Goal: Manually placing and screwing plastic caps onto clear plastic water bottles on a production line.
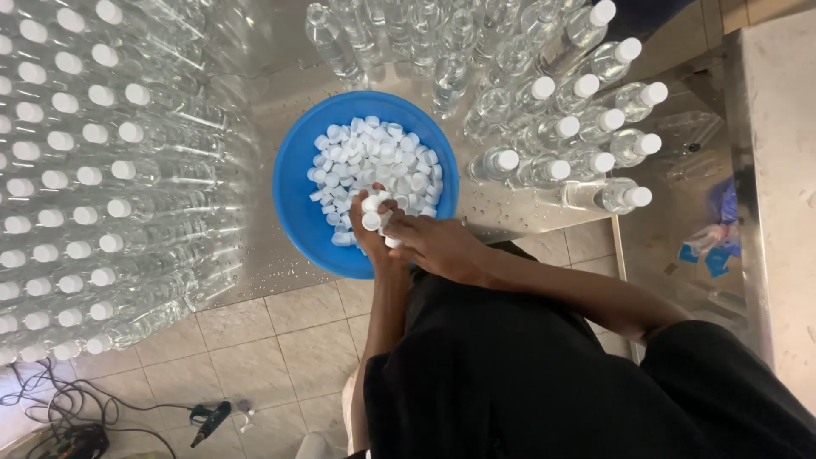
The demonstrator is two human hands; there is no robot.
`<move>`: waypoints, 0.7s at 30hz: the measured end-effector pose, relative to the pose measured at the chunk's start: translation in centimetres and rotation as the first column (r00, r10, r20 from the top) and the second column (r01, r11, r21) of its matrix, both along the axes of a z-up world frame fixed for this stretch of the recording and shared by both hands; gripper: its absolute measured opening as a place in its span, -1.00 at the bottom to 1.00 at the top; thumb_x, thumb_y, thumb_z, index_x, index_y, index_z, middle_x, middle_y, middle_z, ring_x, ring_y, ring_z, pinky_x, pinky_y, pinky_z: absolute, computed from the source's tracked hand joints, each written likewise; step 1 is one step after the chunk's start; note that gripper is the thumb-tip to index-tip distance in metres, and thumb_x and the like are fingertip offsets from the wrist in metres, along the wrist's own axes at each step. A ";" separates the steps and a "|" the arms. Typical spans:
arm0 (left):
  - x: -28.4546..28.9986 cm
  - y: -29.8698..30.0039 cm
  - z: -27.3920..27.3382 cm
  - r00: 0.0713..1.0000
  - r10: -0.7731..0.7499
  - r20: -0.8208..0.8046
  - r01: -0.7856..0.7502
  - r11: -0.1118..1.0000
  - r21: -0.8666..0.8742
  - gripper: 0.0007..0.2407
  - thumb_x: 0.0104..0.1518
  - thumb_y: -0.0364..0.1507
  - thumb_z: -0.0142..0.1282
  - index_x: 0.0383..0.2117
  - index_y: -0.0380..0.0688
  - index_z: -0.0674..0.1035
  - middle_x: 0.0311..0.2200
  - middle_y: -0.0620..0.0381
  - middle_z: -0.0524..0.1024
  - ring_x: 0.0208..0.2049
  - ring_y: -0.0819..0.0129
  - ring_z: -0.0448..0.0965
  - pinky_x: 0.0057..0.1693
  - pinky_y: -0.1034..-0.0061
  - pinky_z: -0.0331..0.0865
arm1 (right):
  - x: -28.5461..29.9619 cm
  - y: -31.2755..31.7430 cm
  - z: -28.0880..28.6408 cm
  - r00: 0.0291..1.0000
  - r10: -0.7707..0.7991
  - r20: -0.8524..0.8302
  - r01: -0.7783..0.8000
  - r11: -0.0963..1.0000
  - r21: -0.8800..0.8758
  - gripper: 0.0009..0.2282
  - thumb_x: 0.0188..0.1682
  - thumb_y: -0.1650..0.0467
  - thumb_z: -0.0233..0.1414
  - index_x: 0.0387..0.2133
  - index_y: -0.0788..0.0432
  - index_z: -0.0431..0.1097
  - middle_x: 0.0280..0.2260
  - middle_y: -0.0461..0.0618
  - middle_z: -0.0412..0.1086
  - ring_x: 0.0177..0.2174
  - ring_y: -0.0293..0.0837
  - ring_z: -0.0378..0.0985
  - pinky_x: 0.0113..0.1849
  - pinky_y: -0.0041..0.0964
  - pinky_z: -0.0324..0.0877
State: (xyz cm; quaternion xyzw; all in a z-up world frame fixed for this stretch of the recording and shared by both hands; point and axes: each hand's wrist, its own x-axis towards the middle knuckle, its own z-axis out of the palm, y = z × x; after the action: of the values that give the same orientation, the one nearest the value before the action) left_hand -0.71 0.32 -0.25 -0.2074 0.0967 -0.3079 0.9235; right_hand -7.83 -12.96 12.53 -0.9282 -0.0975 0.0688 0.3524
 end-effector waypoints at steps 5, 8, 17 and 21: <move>1.2 0.6 -2.1 0.993 -0.027 0.115 0.013 0.993 0.120 -0.60 0.57 -0.22 -0.19 0.38 -0.20 0.34 -0.06 -0.09 0.43 -0.45 0.63 0.13 -0.34 0.57 0.33 | 0.1 -0.5 -0.3 0.993 -0.120 -0.003 0.118 0.974 0.196 -0.62 0.30 0.19 -0.05 0.31 0.03 0.35 -0.17 0.18 0.47 -0.28 0.22 0.60 -0.39 0.07 0.55; 1.3 0.1 -1.6 0.960 -0.027 0.279 -0.041 0.972 0.233 -0.53 0.56 -0.25 -0.18 0.51 -0.18 0.18 -0.18 0.04 0.42 -0.57 0.73 -0.16 -0.32 0.53 0.29 | 0.6 -0.5 0.0 0.989 -0.128 0.069 0.114 0.978 0.174 -0.63 0.29 0.19 -0.01 0.33 -0.05 0.36 -0.18 0.10 0.43 -0.30 0.11 0.57 -0.38 -0.04 0.55; -0.8 0.3 1.5 0.986 0.167 -0.005 -0.150 0.898 0.413 -0.65 0.55 -0.21 -0.17 0.31 -0.08 0.39 0.21 -0.01 0.37 -0.05 0.55 0.45 -0.09 0.57 0.52 | 1.9 0.0 -0.3 0.966 -0.163 0.200 0.120 0.970 0.210 -0.58 0.22 0.20 0.12 0.31 0.02 0.39 -0.10 0.14 0.39 -0.23 0.07 0.55 -0.32 -0.07 0.59; -0.4 2.1 -1.7 0.975 0.065 -0.211 0.004 0.949 0.314 -0.71 0.47 -0.16 0.02 0.11 0.02 0.61 0.28 -0.02 0.46 -0.12 0.42 0.61 -0.19 0.43 0.66 | 2.1 -3.6 -0.4 0.927 -0.280 -0.249 0.371 0.595 0.713 -0.82 0.12 0.41 0.26 -0.09 0.27 0.61 -0.20 0.19 0.58 -0.19 0.02 0.68 -0.23 -0.13 0.68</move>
State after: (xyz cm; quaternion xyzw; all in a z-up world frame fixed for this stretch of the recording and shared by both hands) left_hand -1.10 2.37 -1.92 -0.0927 0.2421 -0.2496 0.9330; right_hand -5.73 -16.54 12.17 -0.6962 0.0737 0.0084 0.7140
